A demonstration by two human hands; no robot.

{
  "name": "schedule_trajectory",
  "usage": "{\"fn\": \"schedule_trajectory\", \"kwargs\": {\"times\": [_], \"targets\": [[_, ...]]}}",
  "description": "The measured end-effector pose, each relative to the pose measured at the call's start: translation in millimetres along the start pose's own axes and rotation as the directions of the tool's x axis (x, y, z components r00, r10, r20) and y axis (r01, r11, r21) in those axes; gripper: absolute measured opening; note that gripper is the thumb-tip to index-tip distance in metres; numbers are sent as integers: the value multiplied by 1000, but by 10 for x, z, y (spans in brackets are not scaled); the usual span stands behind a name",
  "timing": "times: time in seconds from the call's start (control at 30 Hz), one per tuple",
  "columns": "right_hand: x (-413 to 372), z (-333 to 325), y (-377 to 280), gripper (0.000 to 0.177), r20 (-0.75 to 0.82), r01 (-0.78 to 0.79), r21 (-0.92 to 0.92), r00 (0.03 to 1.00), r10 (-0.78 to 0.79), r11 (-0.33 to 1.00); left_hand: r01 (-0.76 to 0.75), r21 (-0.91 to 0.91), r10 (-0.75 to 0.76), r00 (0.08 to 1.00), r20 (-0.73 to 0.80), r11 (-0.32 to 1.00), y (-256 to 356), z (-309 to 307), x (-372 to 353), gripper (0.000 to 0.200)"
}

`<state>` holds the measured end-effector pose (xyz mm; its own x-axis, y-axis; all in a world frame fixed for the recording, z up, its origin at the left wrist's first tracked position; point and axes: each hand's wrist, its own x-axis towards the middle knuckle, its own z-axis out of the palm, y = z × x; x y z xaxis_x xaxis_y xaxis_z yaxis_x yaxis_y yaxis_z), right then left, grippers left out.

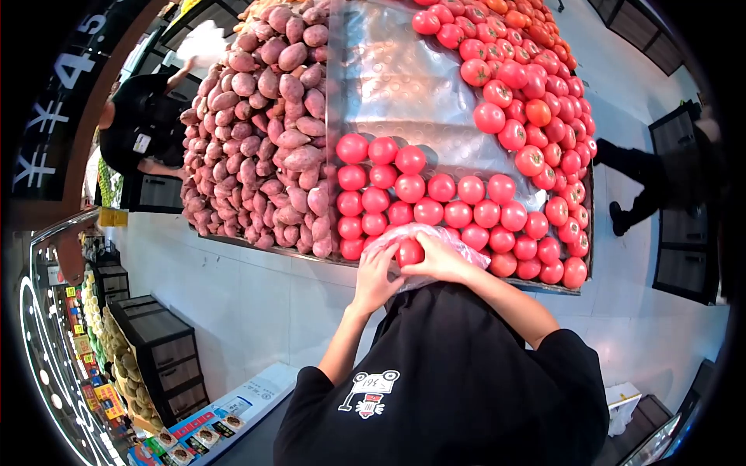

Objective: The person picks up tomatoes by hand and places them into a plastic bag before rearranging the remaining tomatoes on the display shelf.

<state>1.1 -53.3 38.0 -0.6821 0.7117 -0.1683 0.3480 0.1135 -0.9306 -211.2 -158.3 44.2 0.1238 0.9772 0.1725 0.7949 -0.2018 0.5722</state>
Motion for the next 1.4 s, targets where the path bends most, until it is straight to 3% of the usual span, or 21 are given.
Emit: {"fn": "schedule_trajectory", "kwargs": {"times": [0.07,0.17,0.23,0.33,0.37,0.4,0.47,0.53,0.63,0.73,0.87,1.03,1.23,1.33,1.4], "targets": [[51,-86,9,79,-77,99,59,993,-94,993,18,-1,-18,1000,-23,1000,63,-18,37,83],[23,-299,-134,77,-15,-67,177,997,70,982,16,2,-16,998,-57,1000,110,22,77,79],[36,-403,-120,78,19,-78,264,997,76,961,23,17,-22,999,-42,1000,121,60,85,73],[32,-581,-123,76,40,-84,397,996,75,914,-18,98,18,1000,-3,995,117,109,99,58],[37,-664,-134,75,49,-76,408,997,61,910,-6,109,5,1000,6,994,130,117,93,40],[49,-778,-215,74,58,-65,419,997,45,906,-56,174,63,998,-32,983,168,102,121,37],[83,-993,-351,75,-33,16,314,999,-5,949,-146,307,183,978,-96,940,228,85,169,30],[229,-1093,-249,76,-229,170,30,960,-158,985,-185,321,231,967,-111,929,256,155,188,24],[380,-1265,-388,73,-373,43,-272,916,-146,961,-200,183,196,980,39,963,197,277,204,24],[547,-1340,-425,69,-417,-83,-461,899,-133,883,-186,88,182,982,50,979,243,420,323,22],[726,-1306,-282,69,-394,-74,-649,884,-251,757,-190,99,177,976,130,977,272,585,437,18],[822,-1230,-146,73,-371,-108,-728,893,-256,677,-177,14,163,932,323,984,327,643,496,24],[781,-1248,-70,80,-363,-77,-682,899,-246,728,-60,-107,91,945,314,992,397,711,400,23],[736,-1225,19,84,-397,-78,-618,890,-225,782,-178,-123,210,916,342,976,379,700,496,21],[688,-1197,-2,82,-447,-74,-601,857,-258,796,-138,-148,178,934,309,979,438,659,507,19]]}}
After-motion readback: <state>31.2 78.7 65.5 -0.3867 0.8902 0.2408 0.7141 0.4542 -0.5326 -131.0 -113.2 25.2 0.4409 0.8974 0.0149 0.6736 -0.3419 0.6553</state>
